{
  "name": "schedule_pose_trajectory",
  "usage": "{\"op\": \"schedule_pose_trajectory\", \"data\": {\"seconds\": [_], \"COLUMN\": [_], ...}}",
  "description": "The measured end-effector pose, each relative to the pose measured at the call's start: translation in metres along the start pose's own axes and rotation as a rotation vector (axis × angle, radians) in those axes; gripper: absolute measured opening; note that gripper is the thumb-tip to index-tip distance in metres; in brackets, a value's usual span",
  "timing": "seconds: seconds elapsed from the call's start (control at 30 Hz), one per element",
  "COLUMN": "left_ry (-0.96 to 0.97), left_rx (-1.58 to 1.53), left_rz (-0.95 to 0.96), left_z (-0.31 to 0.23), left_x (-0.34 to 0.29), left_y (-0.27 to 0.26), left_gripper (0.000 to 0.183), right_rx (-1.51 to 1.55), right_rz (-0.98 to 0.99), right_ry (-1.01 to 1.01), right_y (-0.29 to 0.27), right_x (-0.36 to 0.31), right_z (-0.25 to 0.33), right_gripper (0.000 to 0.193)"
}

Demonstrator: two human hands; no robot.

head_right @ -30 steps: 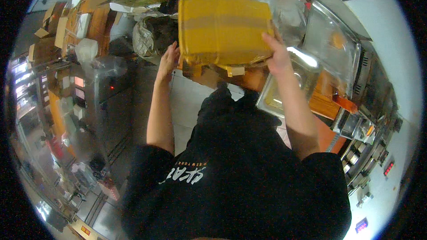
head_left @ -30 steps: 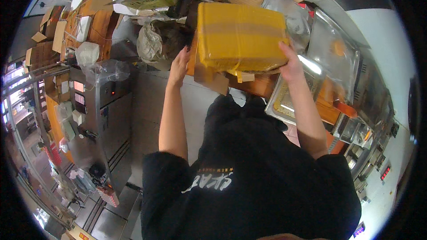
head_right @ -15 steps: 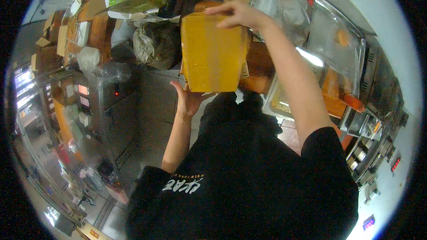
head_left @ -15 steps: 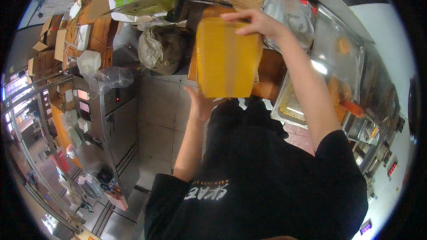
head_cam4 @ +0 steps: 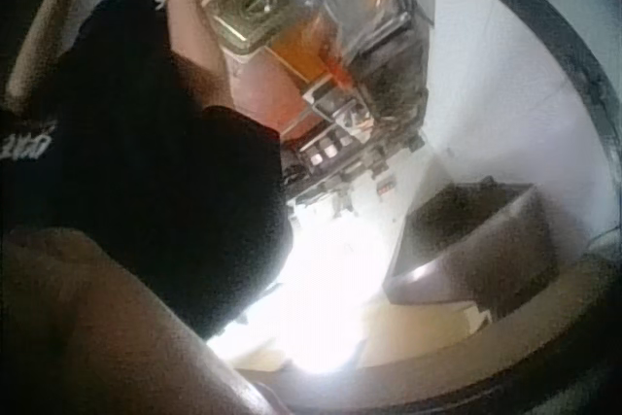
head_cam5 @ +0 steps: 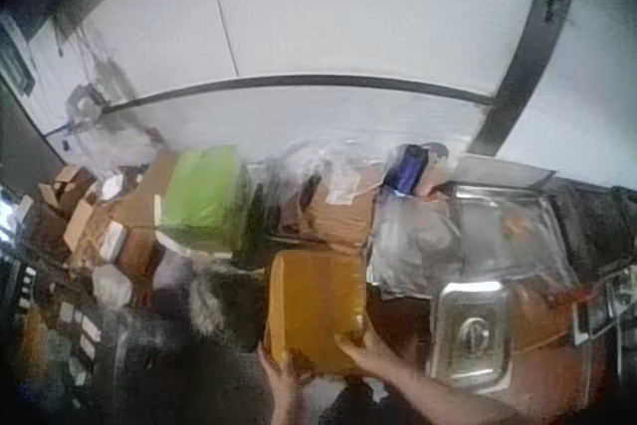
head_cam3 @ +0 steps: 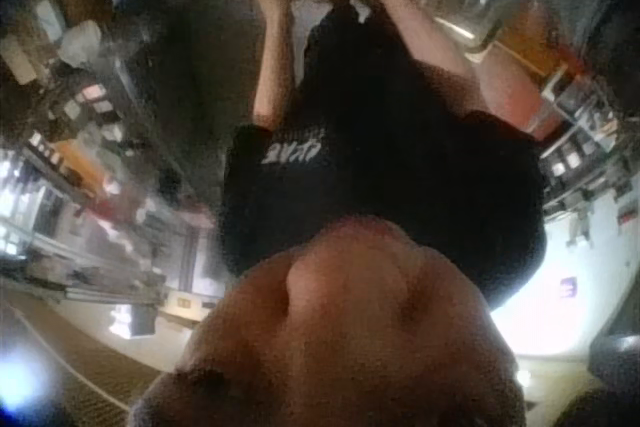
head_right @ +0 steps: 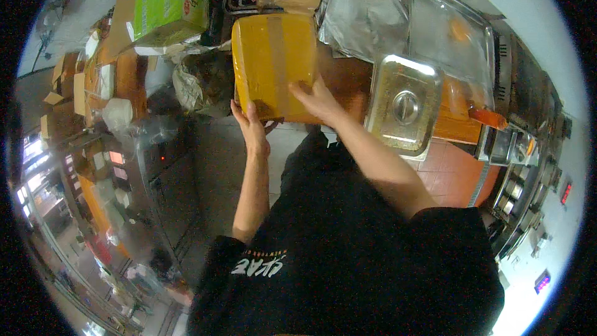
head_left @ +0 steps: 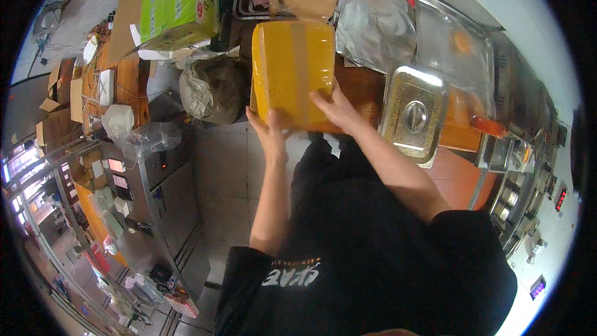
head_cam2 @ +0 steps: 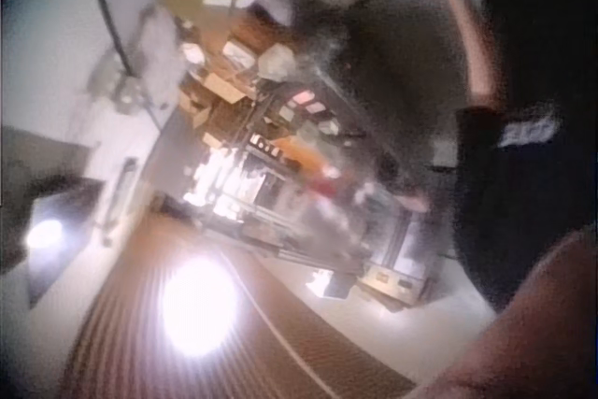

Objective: The person opens a package of round yellow items and places them into a fryer basket. They then tear lettuce leaves and place them into a paper bag, add a cooked patty and a fried egg, and fold the bag to complete the assembly.

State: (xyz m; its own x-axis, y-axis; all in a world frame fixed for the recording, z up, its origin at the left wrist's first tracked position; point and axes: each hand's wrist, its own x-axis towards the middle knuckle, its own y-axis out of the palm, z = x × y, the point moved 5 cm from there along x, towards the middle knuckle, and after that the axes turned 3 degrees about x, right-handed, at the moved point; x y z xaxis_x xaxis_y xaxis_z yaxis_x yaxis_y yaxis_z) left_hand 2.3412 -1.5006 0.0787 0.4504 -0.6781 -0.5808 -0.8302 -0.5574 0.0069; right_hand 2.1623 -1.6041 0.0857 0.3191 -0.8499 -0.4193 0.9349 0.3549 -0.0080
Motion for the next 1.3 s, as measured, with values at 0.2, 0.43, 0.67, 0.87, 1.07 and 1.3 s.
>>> {"op": "schedule_pose_trajectory", "data": {"seconds": [0.2,0.43,0.67,0.87,1.07,1.3], "left_ry": [-0.076,-0.113,-0.129,-0.448,-0.481,-0.018], "left_rx": [0.042,-0.043,-0.116,-0.359,0.297,0.619], "left_rz": [0.058,0.215,-0.034,0.563,0.805,0.647], "left_z": [-0.031,-0.033,0.057,0.106,0.143,0.135], "left_x": [0.058,0.087,0.002,-0.044,-0.066,-0.071], "left_y": [0.002,0.001,-0.004,0.087,0.131,0.152], "left_gripper": [0.105,0.11,0.09,0.103,0.084,0.041], "right_rx": [0.077,-0.178,-0.816,-0.041,-0.112,-0.331], "right_rz": [-0.043,-0.162,-0.859,-0.984,-1.038,-0.93], "right_ry": [-0.097,0.036,-0.062,0.182,0.176,0.271], "right_y": [0.009,-0.032,-0.261,-0.324,-0.321,-0.308], "right_x": [0.055,0.026,-0.19,-0.256,-0.253,-0.241], "right_z": [0.021,0.033,-0.021,-0.176,-0.209,-0.171], "right_gripper": [0.079,0.088,0.043,0.05,0.033,0.028]}}
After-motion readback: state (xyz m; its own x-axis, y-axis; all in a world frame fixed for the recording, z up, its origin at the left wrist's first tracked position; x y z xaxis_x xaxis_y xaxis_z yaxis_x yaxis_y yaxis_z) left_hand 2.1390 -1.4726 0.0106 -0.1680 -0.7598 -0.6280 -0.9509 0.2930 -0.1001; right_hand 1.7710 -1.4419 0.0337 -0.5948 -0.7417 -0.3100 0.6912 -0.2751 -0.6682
